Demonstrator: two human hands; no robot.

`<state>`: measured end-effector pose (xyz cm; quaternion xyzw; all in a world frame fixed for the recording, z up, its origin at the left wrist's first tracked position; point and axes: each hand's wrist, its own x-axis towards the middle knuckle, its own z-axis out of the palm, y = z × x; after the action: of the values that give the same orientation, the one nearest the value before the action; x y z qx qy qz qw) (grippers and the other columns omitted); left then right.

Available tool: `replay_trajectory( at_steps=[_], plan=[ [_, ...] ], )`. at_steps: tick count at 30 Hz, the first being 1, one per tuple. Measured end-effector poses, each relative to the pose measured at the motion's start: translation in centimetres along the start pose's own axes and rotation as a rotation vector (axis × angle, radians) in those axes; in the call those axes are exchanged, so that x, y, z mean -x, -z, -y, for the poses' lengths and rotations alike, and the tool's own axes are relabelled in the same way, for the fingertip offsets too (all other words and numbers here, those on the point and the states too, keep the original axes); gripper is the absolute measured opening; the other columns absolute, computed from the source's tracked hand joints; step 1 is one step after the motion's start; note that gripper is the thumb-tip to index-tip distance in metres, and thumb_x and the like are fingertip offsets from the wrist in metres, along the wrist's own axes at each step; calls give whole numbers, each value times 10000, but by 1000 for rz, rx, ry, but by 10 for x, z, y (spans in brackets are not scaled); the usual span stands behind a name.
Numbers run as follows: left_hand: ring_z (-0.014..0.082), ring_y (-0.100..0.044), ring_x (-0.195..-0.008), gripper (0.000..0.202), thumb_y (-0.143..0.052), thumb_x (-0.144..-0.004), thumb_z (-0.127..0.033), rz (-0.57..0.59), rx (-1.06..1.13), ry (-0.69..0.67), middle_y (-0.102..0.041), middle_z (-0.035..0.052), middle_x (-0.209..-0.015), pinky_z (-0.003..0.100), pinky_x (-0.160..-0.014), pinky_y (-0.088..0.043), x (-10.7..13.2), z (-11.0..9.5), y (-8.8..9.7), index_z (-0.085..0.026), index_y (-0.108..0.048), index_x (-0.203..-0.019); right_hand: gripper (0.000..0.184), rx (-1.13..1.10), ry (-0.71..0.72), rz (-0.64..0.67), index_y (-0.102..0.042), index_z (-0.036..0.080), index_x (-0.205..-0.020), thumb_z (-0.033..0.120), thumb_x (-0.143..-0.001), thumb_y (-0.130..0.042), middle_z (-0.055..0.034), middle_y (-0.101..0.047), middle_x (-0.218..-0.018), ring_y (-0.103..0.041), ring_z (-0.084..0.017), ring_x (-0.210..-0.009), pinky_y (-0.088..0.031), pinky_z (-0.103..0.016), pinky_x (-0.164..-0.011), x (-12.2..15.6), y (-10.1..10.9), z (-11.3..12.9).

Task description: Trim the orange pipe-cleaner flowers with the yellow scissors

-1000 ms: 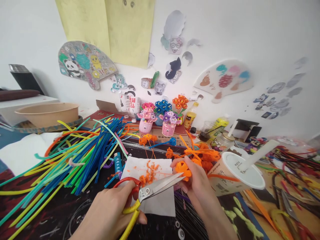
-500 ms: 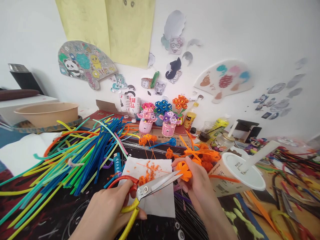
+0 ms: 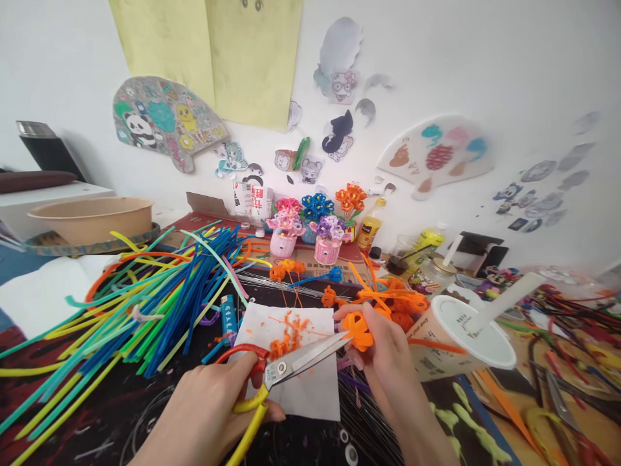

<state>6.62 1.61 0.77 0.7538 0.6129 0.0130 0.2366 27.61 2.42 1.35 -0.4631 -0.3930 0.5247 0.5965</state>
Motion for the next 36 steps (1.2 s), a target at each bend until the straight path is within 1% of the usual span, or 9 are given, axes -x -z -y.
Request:
replay_trajectory(
  at_steps=[4,13,17,20,24,26,29,33,36],
  plan=[
    [229,-684,-769,123,-519,-790,-357,-2,14,-17,-712,19,-789,247,-627,-390,0,0,0,-242,-553,-761,463,-9,-5,-12,-688,161,-772,609,-817,-581,21,-449,-501,-336,-103,-462,-259,-241,-452,1,-2,0],
    [226,-676,-746,165,-526,-807,-387,22,-23,13,-706,40,-782,242,-618,-373,0,-1,2,-230,-553,-765,467,-12,1,-6,-678,154,-795,608,-826,-571,30,-452,-491,-335,-92,-440,-267,-246,-463,1,0,-2],
    [226,-669,-717,202,-512,-811,-427,36,-35,6,-702,39,-753,241,-610,-363,-1,1,1,-234,-564,-778,459,-5,-15,-16,-670,156,-797,599,-837,-560,16,-486,-512,-350,-94,-445,-265,-246,-460,2,-1,0],
    [205,-649,-676,195,-499,-794,-415,25,5,-21,-685,24,-710,229,-596,-363,-1,4,0,-237,-521,-719,406,-37,-11,-40,-657,163,-774,557,-837,-580,11,-503,-532,-349,-90,-443,-260,-238,-444,1,-1,0],
    [155,-634,-645,111,-495,-709,-284,-64,127,-27,-684,-23,-694,200,-581,-360,-1,6,-1,-235,-425,-639,377,-58,-8,-53,-647,169,-780,525,-858,-549,16,-510,-527,-328,-78,-414,-255,-232,-428,-2,2,-1],
    [152,-637,-667,38,-477,-683,-262,-153,143,-19,-690,-29,-741,199,-588,-369,-1,8,-2,-240,-446,-680,382,-44,-15,-53,-642,165,-766,521,-859,-541,18,-512,-517,-323,-71,-396,-232,-228,-419,-4,3,-3],
    [174,-644,-712,141,-476,-666,-285,-227,118,-37,-692,-9,-820,218,-608,-394,-2,9,-4,-248,-506,-798,375,-20,-51,-41,-634,161,-745,509,-852,-547,26,-495,-487,-309,-67,-370,-213,-226,-407,-5,4,-4],
    [195,-656,-688,131,-441,-707,-328,-119,73,-14,-698,13,-769,239,-601,-409,-2,7,-2,-242,-513,-775,374,12,-31,-29,-645,159,-762,508,-856,-548,20,-502,-500,-325,-74,-389,-241,-230,-425,-3,3,-2],
    [210,-674,-700,130,-422,-730,-341,-51,73,-18,-715,21,-763,250,-606,-414,-1,6,-1,-241,-495,-770,367,2,-6,-28,-660,166,-776,502,-870,-548,27,-462,-498,-342,-87,-434,-264,-232,-446,-2,2,0]
  ],
)
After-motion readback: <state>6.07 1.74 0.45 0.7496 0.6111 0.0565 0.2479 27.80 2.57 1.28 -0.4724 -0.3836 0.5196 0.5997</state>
